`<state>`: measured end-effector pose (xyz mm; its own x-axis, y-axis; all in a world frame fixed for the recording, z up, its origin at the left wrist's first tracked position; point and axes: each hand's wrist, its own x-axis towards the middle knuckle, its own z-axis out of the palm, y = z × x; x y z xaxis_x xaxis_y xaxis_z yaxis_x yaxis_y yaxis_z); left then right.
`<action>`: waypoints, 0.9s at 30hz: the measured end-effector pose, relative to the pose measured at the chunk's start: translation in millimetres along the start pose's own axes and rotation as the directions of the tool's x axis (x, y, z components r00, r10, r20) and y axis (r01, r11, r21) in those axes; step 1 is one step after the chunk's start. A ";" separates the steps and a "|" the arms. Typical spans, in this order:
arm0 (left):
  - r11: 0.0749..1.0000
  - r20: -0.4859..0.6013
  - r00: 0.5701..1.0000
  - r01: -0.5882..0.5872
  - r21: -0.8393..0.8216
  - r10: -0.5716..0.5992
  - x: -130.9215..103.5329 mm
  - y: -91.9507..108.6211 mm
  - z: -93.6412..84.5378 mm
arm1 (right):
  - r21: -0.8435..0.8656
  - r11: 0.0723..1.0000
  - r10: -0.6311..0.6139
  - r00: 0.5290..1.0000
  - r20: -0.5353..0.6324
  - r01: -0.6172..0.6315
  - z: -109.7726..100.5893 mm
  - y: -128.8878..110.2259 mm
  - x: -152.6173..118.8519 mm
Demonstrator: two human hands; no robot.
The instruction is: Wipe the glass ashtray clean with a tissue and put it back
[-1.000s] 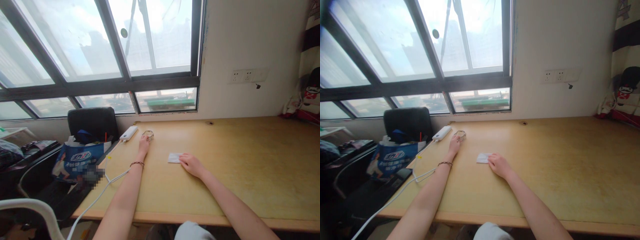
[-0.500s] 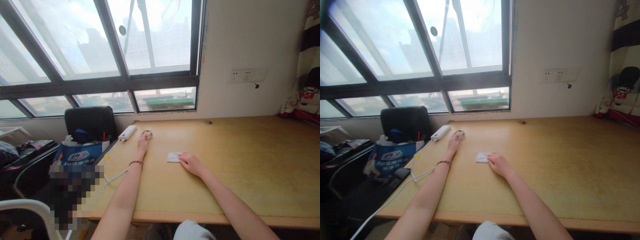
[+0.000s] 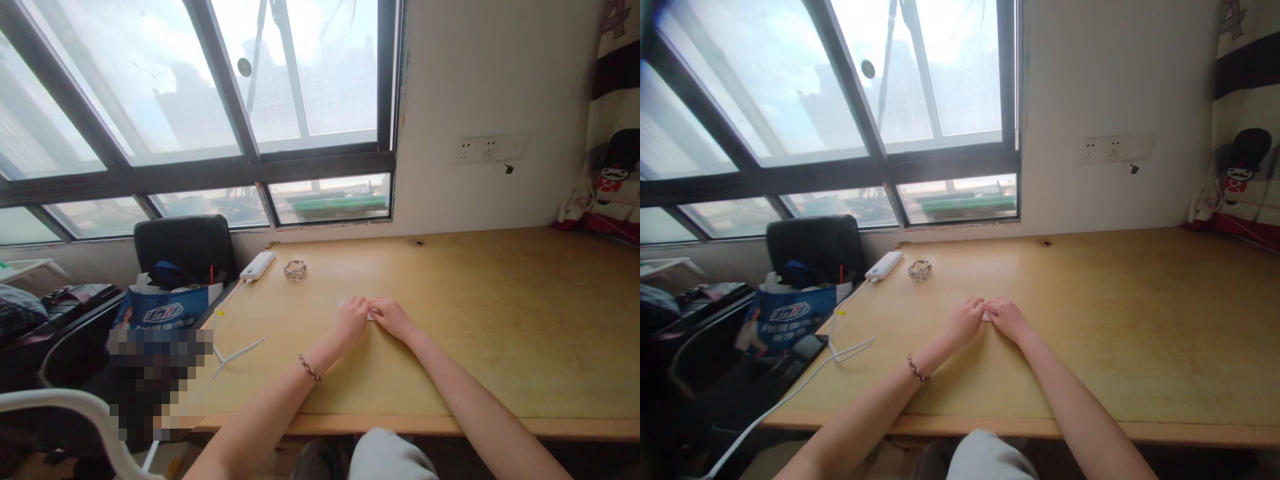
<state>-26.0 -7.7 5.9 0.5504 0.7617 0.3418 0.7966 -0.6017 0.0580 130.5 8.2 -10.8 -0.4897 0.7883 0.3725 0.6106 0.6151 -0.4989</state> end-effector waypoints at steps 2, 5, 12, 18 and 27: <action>0.999 0.008 1.000 -0.011 -0.034 0.011 -13.2 21.8 5.8 | 0.005 1.000 0.016 1.000 -0.009 -0.016 -0.6 1.4 0.1; 0.998 0.033 0.998 -0.049 -0.047 0.050 -31.7 27.4 3.1 | -0.006 0.999 0.042 0.999 -0.014 -0.042 -2.8 5.0 -0.6; 0.997 0.192 0.981 0.036 -0.070 -0.022 -63.9 -33.5 -21.2 | -0.078 0.972 0.211 0.971 -0.113 -0.220 -10.7 29.9 -2.7; 0.959 0.169 0.954 0.267 -0.091 -0.249 -104.2 -95.4 -30.3 | -0.103 0.950 0.280 0.952 -0.127 -0.293 -10.2 34.5 -2.4; 0.879 0.127 0.902 0.430 -0.206 -0.412 -123.6 -121.3 -39.3 | -0.122 0.945 0.286 0.948 -0.137 -0.303 -10.2 31.0 -3.6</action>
<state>-200.5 -38.3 -6.5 0.2001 0.9657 0.1654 0.8856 -0.2504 0.3911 157.5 24.6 -19.6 -0.2044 0.9260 0.3174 0.8012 0.3445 -0.4893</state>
